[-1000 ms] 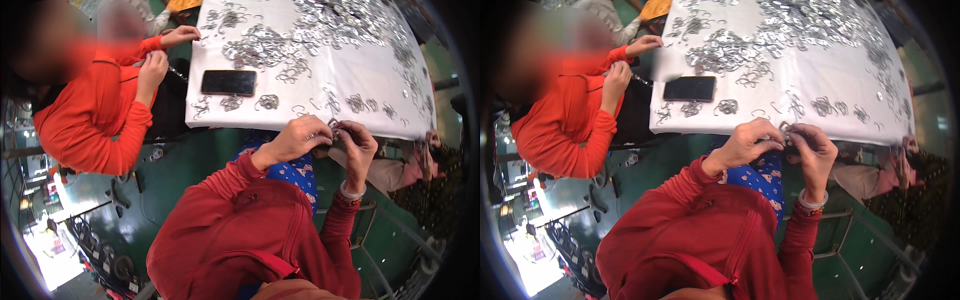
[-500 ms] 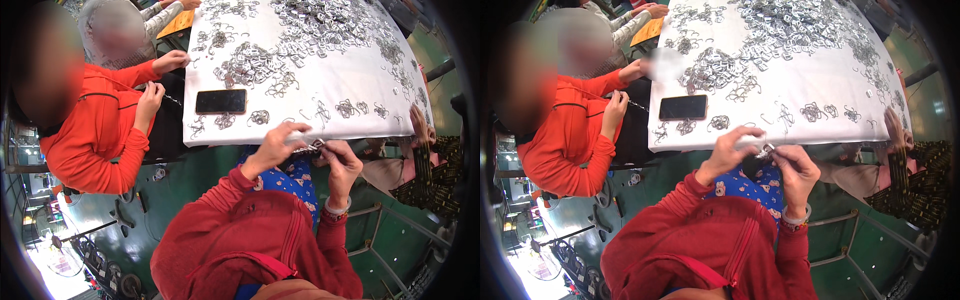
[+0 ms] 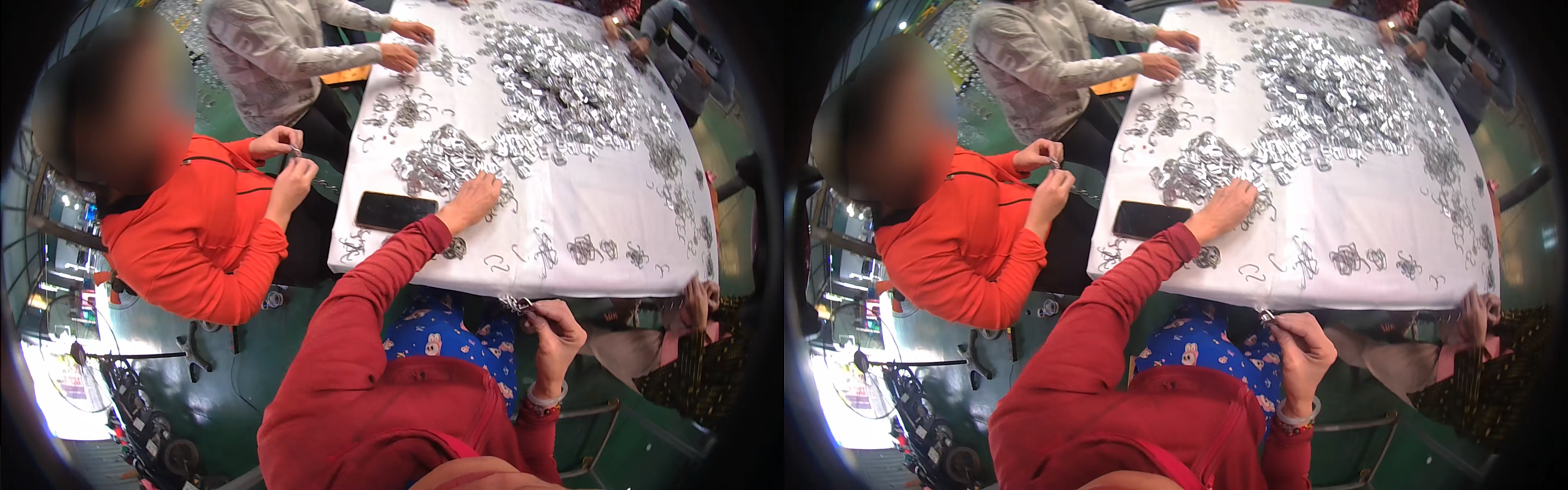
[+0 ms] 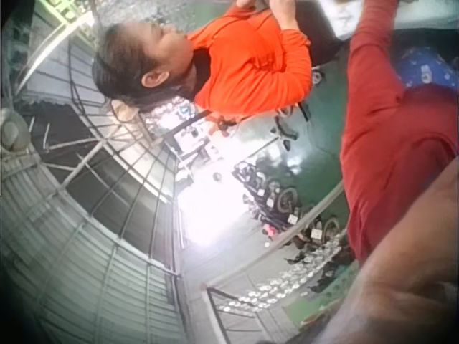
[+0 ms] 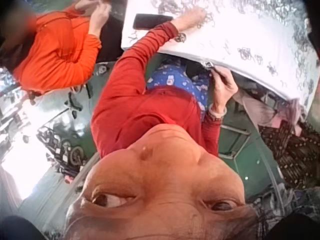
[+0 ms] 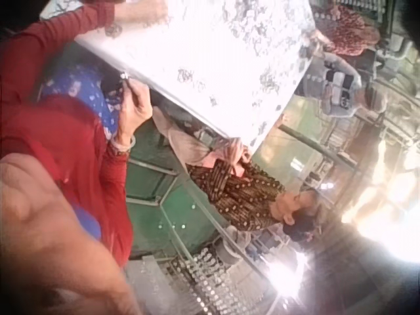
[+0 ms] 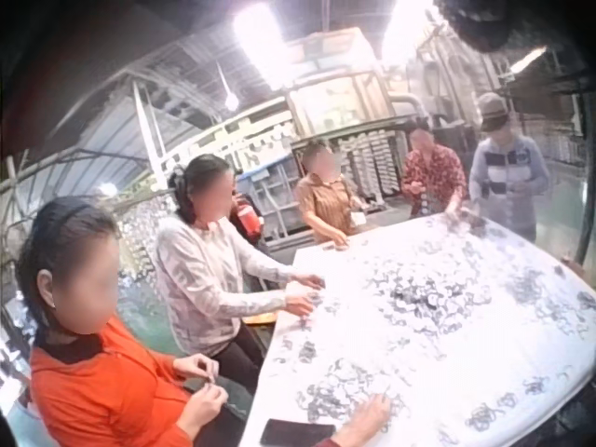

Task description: The person picks small metal keychain components from a table and links them together by hand. They repeatedly form short chains and hang them on a nearby metal rack. Other workers are visible at the same table performing similar assembly.

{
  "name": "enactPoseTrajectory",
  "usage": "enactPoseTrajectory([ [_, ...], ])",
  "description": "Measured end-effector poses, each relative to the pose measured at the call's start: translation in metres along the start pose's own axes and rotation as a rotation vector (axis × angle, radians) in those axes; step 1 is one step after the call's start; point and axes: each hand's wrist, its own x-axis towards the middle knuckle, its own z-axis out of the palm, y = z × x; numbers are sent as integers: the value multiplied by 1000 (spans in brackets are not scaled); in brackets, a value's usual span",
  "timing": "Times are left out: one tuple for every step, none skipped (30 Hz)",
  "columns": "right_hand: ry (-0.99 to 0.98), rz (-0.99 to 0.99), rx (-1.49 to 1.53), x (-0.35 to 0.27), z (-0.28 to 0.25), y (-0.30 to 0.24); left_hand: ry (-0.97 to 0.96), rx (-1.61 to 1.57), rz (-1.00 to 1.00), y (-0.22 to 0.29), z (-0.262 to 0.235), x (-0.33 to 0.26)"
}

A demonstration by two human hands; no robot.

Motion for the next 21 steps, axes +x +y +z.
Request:
enactPoseTrajectory([
  [-5, -13, -21, 2, 1, -1, 29, -41, -5, -1, -3, 1],
  [-7, -15, -22, 2, 1, -4, 90, -83, -25, -2, -7, 2],
  [-6, -21, -4, 0, 3, -6, 158, -136, -39, -3, -13, 4],
  [-7, -28, -88, 1, 3, -8, 185, -191, -73, 0, -20, 3],
  [8, 4, -84, 0, 4, -9, 229, -226, -94, 4, -27, 5],
  [8, -17, -131, 0, 3, -10, 169, -264, -168, 11, -36, 6],
  [-15, -43, -148, 1, 2, -11, 192, -397, -219, 20, -47, 6],
  [-29, -33, -141, 1, 0, -11, 144, -470, -254, 31, -58, 1],
  [-8, 40, -97, 0, -2, -10, 117, -713, -283, 45, -69, -4],
  [35, 91, -129, -2, -5, -9, 166, -977, -213, 64, -79, -12],
  [48, 133, -76, -4, -8, -9, 137, -1094, -185, 83, -90, -20],
  [54, 137, -95, -4, -11, -8, 110, -1136, -110, 99, -102, -29],
  [69, 164, -66, -5, -11, -6, 62, -1203, -116, 114, -111, -42],
  [90, 199, -27, -8, -14, -7, -12, -1180, -114, 129, -121, -52],
  [91, 136, 85, -7, -12, -6, -19, -1185, -50, 140, -128, -57],
  [105, 113, 103, -7, -12, -6, -9, -1106, 37, 148, -133, -59],
  [124, 108, 113, -7, -11, -7, 23, -1028, 129, 153, -135, -61],
  [117, 70, 138, -7, -12, -7, 58, -913, 164, 158, -137, -63],
  [119, 53, 155, -7, -13, -8, 100, -870, 176, 162, -136, -63],
  [128, 45, 166, -8, -13, -8, 136, -819, 176, 164, -134, -64],
  [135, 29, 167, -10, -13, -7, 165, -760, 178, 167, -131, -65],
])
